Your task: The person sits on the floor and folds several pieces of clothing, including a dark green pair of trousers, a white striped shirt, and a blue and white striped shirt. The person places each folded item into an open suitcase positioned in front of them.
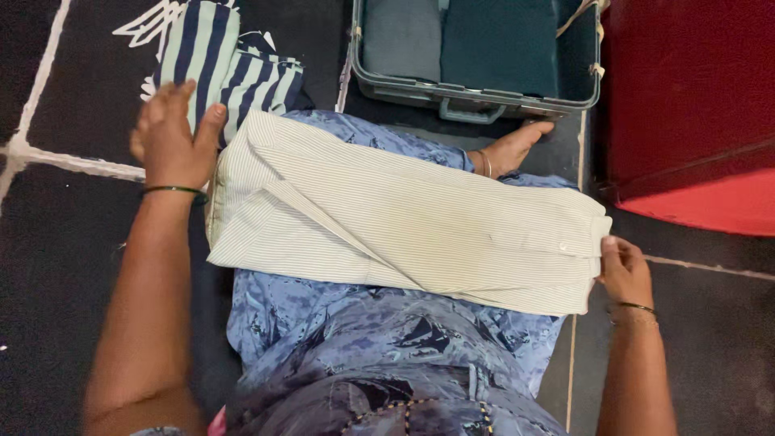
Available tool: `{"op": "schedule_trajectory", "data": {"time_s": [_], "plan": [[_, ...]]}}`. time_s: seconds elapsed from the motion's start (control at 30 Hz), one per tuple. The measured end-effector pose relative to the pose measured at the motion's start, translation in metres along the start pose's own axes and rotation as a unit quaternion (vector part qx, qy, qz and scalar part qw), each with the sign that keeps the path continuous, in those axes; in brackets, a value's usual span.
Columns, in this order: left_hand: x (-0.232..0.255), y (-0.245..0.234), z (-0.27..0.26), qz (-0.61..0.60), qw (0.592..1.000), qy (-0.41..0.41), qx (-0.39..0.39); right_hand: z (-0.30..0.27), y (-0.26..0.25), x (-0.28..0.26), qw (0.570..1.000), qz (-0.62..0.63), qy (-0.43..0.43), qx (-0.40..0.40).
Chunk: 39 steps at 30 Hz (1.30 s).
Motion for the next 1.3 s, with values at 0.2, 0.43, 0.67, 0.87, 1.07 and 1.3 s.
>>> {"op": "schedule_trajectory", "data": {"time_s": [0.2, 0.43, 0.67, 0.87, 1.07, 1.3], "plan": [[0.088, -0.005, -0.068, -0.002, 0.966, 0.257, 0.041, -0.047, 0.018, -0.136, 0.906, -0.276, -0.314, 0.062], [0.089, 0.063, -0.085, 0.092, 0.959, 0.262, -0.051, -0.087, 0.107, -0.183, 0.856, -0.39, -0.34, -0.009], [0.062, 0.055, -0.057, 0.073, 0.975, 0.205, -0.037, -0.083, 0.106, -0.171, 0.854, -0.408, -0.322, -0.004], [0.045, 0.051, -0.043, 0.034, 0.983, 0.17, -0.064, -0.084, 0.105, -0.171, 0.865, -0.384, -0.324, 0.003], [0.035, 0.069, -0.033, 0.049, 0.983, 0.171, -0.043, -0.066, 0.076, -0.135, 0.925, -0.261, -0.275, 0.025], [-0.002, 0.066, 0.039, -0.151, 0.971, 0.063, -0.176, -0.061, 0.063, -0.107, 0.965, -0.177, -0.195, 0.012]]}}
Point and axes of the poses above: each hand's wrist, its own z-axis towards the middle knuckle, its own y-axis out of the palm, x = y × z, the point moved 3 cm from there along z, towards the middle knuckle, and after that the axes turned 2 degrees about -x, right-handed, at the moved point
